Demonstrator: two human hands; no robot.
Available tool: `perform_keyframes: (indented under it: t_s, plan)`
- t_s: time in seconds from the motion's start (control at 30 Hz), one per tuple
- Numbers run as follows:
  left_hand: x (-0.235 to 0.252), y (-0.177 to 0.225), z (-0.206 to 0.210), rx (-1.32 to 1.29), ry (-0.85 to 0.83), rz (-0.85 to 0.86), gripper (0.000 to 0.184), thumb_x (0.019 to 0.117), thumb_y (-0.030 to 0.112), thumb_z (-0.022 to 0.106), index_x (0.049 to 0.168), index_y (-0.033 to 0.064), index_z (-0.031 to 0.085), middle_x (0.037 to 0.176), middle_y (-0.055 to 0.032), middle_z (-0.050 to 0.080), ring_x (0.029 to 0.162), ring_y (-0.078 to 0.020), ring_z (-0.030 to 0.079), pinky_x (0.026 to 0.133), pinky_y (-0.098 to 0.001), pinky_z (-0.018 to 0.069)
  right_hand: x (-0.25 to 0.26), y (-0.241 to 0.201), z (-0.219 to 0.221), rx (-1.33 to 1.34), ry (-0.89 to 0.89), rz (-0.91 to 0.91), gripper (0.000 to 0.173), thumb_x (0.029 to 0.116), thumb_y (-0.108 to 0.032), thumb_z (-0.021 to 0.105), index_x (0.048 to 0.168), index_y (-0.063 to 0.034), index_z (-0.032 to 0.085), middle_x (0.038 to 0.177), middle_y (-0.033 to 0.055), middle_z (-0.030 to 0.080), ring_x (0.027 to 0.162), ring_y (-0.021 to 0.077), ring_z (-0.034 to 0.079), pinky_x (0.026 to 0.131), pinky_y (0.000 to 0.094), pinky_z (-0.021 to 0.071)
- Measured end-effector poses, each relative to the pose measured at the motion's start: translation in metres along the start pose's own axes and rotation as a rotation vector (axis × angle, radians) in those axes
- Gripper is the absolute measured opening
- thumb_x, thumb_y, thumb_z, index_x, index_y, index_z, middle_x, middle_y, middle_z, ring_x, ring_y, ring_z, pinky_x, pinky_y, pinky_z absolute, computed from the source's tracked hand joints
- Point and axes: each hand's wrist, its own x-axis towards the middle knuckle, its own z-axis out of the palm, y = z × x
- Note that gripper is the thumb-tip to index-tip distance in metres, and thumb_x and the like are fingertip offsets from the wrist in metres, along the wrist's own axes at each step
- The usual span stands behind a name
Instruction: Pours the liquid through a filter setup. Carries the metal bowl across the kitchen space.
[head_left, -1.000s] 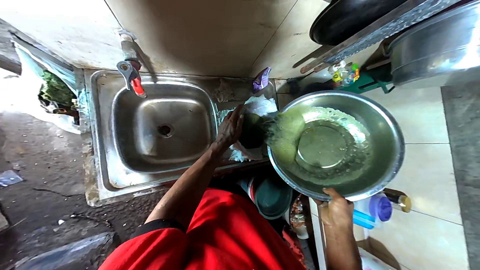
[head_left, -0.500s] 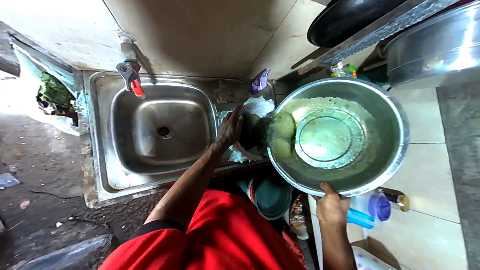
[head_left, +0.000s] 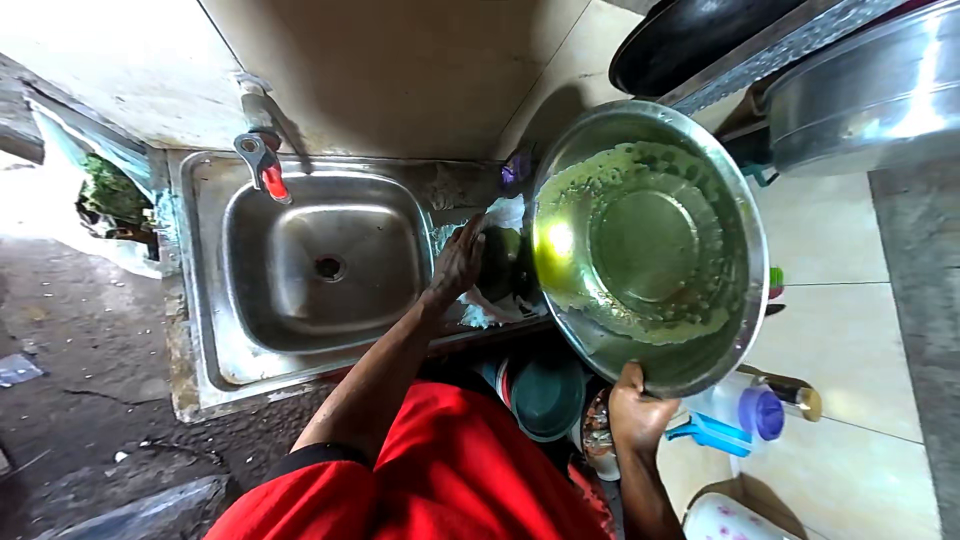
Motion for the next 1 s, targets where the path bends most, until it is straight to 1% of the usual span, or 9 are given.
perform_keyframes:
  t_s: [0.17, 0.33, 0.43, 0.57, 0.7, 0.77, 0.87, 0.93, 1.0]
  plan:
    - [0.001, -0.001, 0.001, 0.028, 0.008, -0.008, 0.05, 0.1105, 0.039, 0.033, 0.159, 0.0271, 0.036, 0.143, -0.018, 0.056, 0.124, -0.0364, 0.061, 0.099, -0.0587, 0.0511, -0.002, 0.008, -0.001, -0.006, -0.031, -0.09, 0.069, 0.0893, -0.001, 0.065, 0.15, 0.0137, 0.034, 0.136, 0.024, 0.059, 0.123, 0.0143, 0.063, 0.105, 0.0255, 0.0508]
    - [0.0, 0.0, -0.001, 0.011, -0.004, -0.003, 0.05, 0.1109, 0.038, 0.032, 0.159, 0.0262, 0.037, 0.146, -0.0184, 0.054, 0.128, -0.0365, 0.058, 0.103, -0.0573, 0.0483, -0.004, 0.009, -0.002, 0.016, -0.016, -0.105, 0.071, 0.0896, 0.0, 0.064, 0.152, 0.0127, 0.032, 0.14, 0.0238, 0.058, 0.126, 0.0155, 0.061, 0.107, 0.0269, 0.0498]
    - [0.001, -0.002, -0.001, -0.007, 0.001, 0.026, 0.049, 0.111, 0.037, 0.031, 0.159, 0.0258, 0.037, 0.147, -0.0172, 0.054, 0.131, -0.0342, 0.057, 0.106, -0.0562, 0.047, -0.004, 0.009, -0.003, 0.022, 0.007, -0.074, 0.068, 0.091, 0.0, 0.063, 0.151, 0.0121, 0.033, 0.136, 0.0222, 0.059, 0.122, 0.0132, 0.063, 0.104, 0.0248, 0.0511]
    - [-0.003, -0.002, -0.003, -0.037, 0.011, 0.049, 0.051, 0.1112, 0.04, 0.03, 0.159, 0.0232, 0.038, 0.149, -0.0173, 0.052, 0.134, -0.0325, 0.055, 0.109, -0.0546, 0.0449, -0.004, 0.003, -0.004, -0.012, 0.057, 0.009, 0.057, 0.0913, -0.001, 0.064, 0.141, 0.016, 0.041, 0.126, 0.0244, 0.062, 0.115, 0.0126, 0.065, 0.1, 0.0228, 0.0517]
    - [-0.015, 0.004, -0.01, -0.07, -0.005, 0.021, 0.056, 0.1094, 0.049, 0.033, 0.16, 0.0253, 0.034, 0.154, -0.0174, 0.047, 0.134, -0.0359, 0.054, 0.107, -0.0595, 0.0451, -0.002, -0.005, -0.006, -0.002, 0.112, 0.069, 0.052, 0.0913, -0.002, 0.065, 0.136, 0.0161, 0.044, 0.121, 0.0237, 0.063, 0.113, 0.0131, 0.064, 0.099, 0.023, 0.0515]
    - [-0.018, 0.005, -0.014, -0.072, -0.01, 0.012, 0.06, 0.1072, 0.052, 0.038, 0.161, 0.0264, 0.032, 0.155, -0.0175, 0.046, 0.131, -0.0374, 0.056, 0.103, -0.0614, 0.047, 0.0, -0.009, -0.006, 0.005, 0.129, 0.076, 0.048, 0.092, -0.001, 0.065, 0.133, 0.0163, 0.046, 0.118, 0.0231, 0.064, 0.112, 0.0123, 0.065, 0.098, 0.0226, 0.0519]
    - [-0.02, 0.006, -0.02, -0.013, -0.003, 0.046, 0.066, 0.1042, 0.048, 0.05, 0.161, 0.0205, 0.031, 0.159, -0.0172, 0.041, 0.138, -0.0386, 0.048, 0.108, -0.0609, 0.0431, 0.001, -0.013, -0.006, 0.039, 0.149, 0.082, 0.047, 0.0925, 0.0, 0.064, 0.133, 0.0162, 0.046, 0.117, 0.0216, 0.064, 0.111, 0.0102, 0.065, 0.097, 0.021, 0.0517]
    - [-0.023, 0.005, -0.02, 0.086, 0.053, 0.139, 0.069, 0.102, 0.048, 0.053, 0.16, 0.0151, 0.033, 0.162, -0.0161, 0.035, 0.148, -0.0374, 0.035, 0.117, -0.0591, 0.0335, 0.0, -0.015, -0.005, 0.063, 0.157, 0.098, 0.048, 0.0931, 0.001, 0.064, 0.135, 0.0158, 0.044, 0.118, 0.0213, 0.063, 0.112, 0.01, 0.065, 0.098, 0.0209, 0.0517]
    - [-0.031, 0.008, -0.021, 0.165, 0.086, 0.214, 0.072, 0.1002, 0.051, 0.054, 0.16, 0.0149, 0.034, 0.165, -0.0163, 0.031, 0.153, -0.0368, 0.027, 0.121, -0.0588, 0.0264, -0.002, -0.016, -0.004, 0.08, 0.16, 0.117, 0.05, 0.0936, 0.001, 0.063, 0.136, 0.0157, 0.043, 0.12, 0.0214, 0.063, 0.112, 0.0106, 0.065, 0.099, 0.0212, 0.0515]
